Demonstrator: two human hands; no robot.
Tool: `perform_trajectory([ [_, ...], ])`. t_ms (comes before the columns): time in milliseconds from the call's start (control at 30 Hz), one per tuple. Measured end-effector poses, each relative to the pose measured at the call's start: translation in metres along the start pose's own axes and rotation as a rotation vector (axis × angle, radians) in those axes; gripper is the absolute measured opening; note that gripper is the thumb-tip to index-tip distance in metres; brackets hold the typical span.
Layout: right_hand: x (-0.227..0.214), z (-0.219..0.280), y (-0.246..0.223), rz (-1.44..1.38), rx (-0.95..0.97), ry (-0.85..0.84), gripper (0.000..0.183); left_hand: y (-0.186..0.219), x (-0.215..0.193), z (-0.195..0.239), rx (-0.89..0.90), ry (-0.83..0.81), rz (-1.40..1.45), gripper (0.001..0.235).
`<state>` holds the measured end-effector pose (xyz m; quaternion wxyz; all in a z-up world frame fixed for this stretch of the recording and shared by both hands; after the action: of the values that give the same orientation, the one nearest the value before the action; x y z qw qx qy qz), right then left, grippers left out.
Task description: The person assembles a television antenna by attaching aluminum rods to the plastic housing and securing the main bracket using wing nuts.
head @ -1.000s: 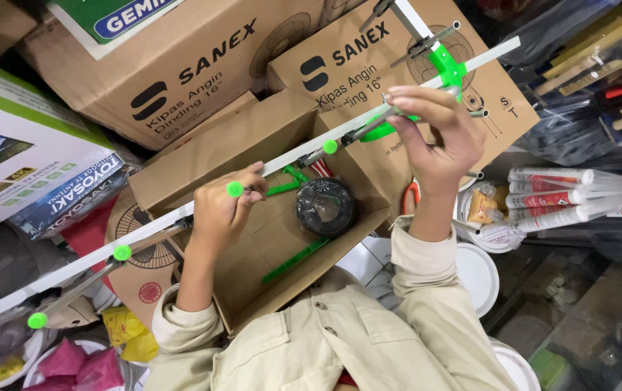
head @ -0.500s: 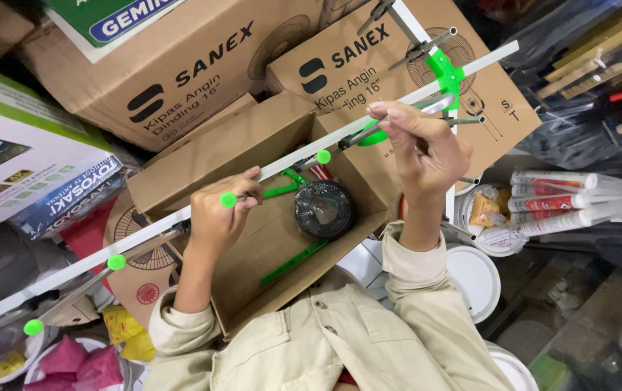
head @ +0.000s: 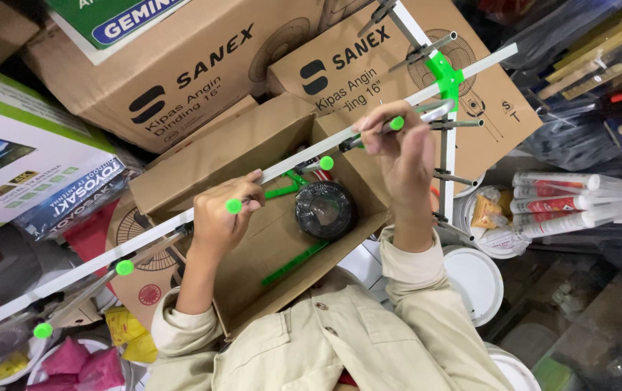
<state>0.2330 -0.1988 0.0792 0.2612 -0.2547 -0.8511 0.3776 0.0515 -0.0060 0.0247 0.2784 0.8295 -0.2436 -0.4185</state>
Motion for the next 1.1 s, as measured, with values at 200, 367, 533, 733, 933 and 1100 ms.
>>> perform_trajectory([
  [200, -0.003, 0.002, 0.007, -0.038, -0.034, 0.110, 0.030, 0.000, 0.000, 0.000, -0.020, -0.011, 0.009, 0.042],
  [367, 0.007, -0.012, 0.001, -0.014, -0.016, 0.158, 0.020, -0.004, 0.001, 0.000, -0.046, -0.016, 0.032, 0.041],
  [533, 0.006, -0.012, -0.010, -0.113, -0.071, 0.091, 0.007, -0.002, 0.002, 0.001, -0.018, -0.010, 0.002, 0.035],
  [733, 0.008, -0.014, -0.011, -0.013, -0.048, 0.048, 0.013, 0.002, 0.001, -0.001, -0.036, -0.016, 0.017, 0.033],
  [933, 0.020, -0.008, -0.023, 0.159, -0.028, -0.045, 0.043, 0.005, -0.001, -0.002, -0.051, 0.009, 0.037, 0.016],
  [1100, -0.005, 0.001, 0.011, 0.026, 0.060, -0.004, 0.055, 0.001, 0.001, -0.002, -0.051, 0.009, 0.044, 0.011],
])
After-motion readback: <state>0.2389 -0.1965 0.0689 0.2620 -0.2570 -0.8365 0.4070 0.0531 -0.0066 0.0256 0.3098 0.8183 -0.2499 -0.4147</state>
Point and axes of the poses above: each hand's wrist, its own z-axis away from the middle knuckle, its own x-axis out of the palm, y = z × x, the point moved 6 cm from there along -z, towards the middle knuckle, and after that the axes turned 6 degrees about -x, right-handed, at the moved point
